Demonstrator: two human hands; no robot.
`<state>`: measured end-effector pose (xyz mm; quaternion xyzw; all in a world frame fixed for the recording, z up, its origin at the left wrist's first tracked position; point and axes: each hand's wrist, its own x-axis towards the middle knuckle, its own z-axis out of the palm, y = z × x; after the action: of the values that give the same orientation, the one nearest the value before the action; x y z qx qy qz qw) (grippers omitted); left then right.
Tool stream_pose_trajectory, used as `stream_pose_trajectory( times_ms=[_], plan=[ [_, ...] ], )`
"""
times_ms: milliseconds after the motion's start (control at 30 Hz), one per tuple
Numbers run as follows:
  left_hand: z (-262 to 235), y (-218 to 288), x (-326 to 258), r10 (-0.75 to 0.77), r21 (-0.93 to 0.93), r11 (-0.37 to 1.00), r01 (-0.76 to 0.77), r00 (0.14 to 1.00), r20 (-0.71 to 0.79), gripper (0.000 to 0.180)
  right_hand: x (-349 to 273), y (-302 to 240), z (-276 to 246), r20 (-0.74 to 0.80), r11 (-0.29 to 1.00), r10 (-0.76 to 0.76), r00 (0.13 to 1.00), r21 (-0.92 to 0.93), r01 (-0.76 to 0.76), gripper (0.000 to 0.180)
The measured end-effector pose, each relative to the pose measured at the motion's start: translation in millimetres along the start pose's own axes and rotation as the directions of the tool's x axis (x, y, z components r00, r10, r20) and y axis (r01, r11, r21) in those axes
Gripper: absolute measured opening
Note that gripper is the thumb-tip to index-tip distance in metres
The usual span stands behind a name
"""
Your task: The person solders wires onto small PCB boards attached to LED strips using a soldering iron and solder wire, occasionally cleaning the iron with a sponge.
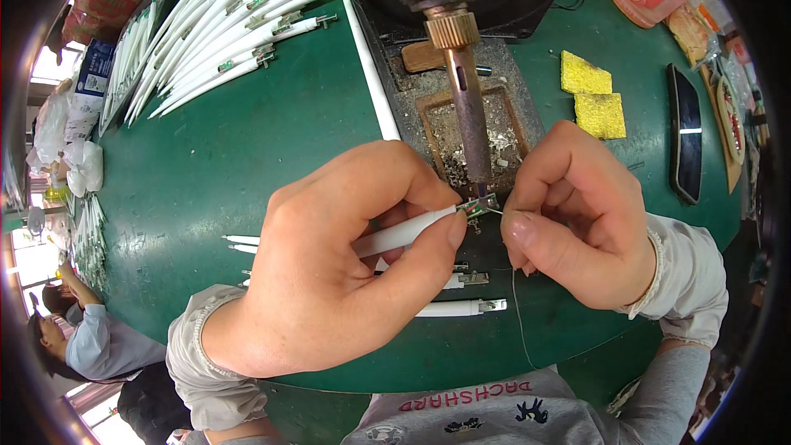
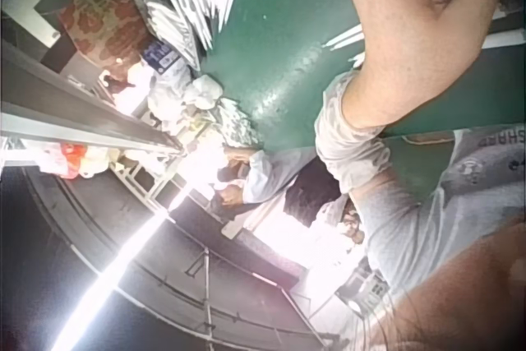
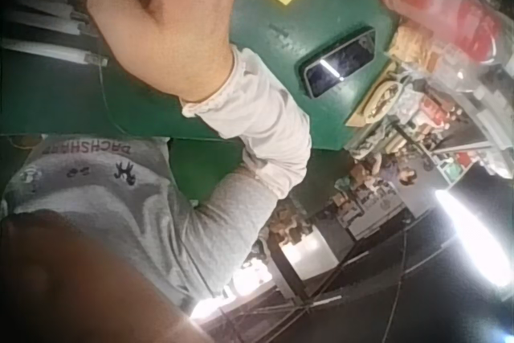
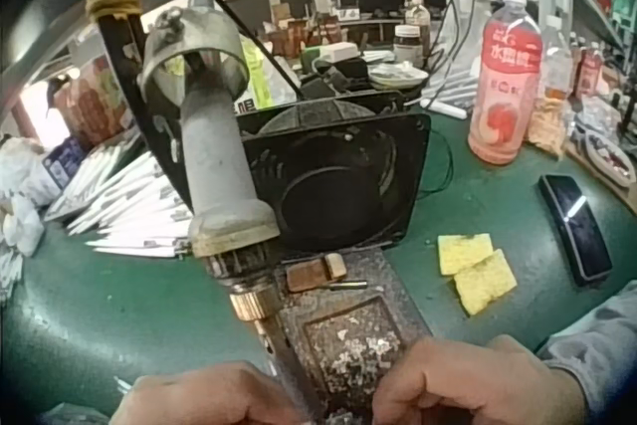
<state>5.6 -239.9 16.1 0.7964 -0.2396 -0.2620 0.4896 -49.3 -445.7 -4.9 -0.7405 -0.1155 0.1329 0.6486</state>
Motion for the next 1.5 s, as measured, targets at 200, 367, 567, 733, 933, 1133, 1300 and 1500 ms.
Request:
stream_pose_trajectory(
  times_ms=[200,367,567,733,933,1133,1300,1500],
  plan=[
    [0,-1,0,0.089,0.033,0.996,-0.088,0.995,-0.048,0.009,2,-1,2,-0.044,1.000,-0.014,0.999,0.011,0.014,0.015],
    [-1,0,-1,0.162,0.025,0.987,-0.161,0.985,-0.062,0.010,2,-1,1,-0.035,0.998,-0.051,0.998,0.029,0.052,0.016],
    [-1,-3,-2,0.248,0.049,0.968,-0.245,0.966,-0.072,0.010,2,0,0,-0.012,0.994,-0.098,0.995,0.043,0.098,0.016],
    [-4,-2,-4,0.204,0.031,0.979,-0.202,0.976,-0.074,0.009,2,-1,-2,0.005,0.996,-0.094,0.996,0.011,0.094,0.017],
    [-4,-3,2,0.028,-0.244,0.969,-0.035,0.999,-0.036,0.010,4,3,0,-0.010,0.997,-0.077,0.997,0.024,0.078,0.017],
    [-4,1,1,0.004,-0.335,0.942,-0.012,1.000,-0.024,0.010,5,2,1,-0.013,0.992,-0.124,0.992,0.028,0.124,0.017],
    [-6,3,2,0.001,-0.372,0.928,-0.008,1.000,-0.019,0.010,6,5,2,-0.022,0.990,-0.135,0.991,0.027,0.136,0.018],
    [-7,0,2,-0.189,-0.434,0.883,0.180,0.982,0.023,0.011,6,10,4,-0.055,0.993,-0.106,0.993,0.051,0.109,0.020]
  ],
)
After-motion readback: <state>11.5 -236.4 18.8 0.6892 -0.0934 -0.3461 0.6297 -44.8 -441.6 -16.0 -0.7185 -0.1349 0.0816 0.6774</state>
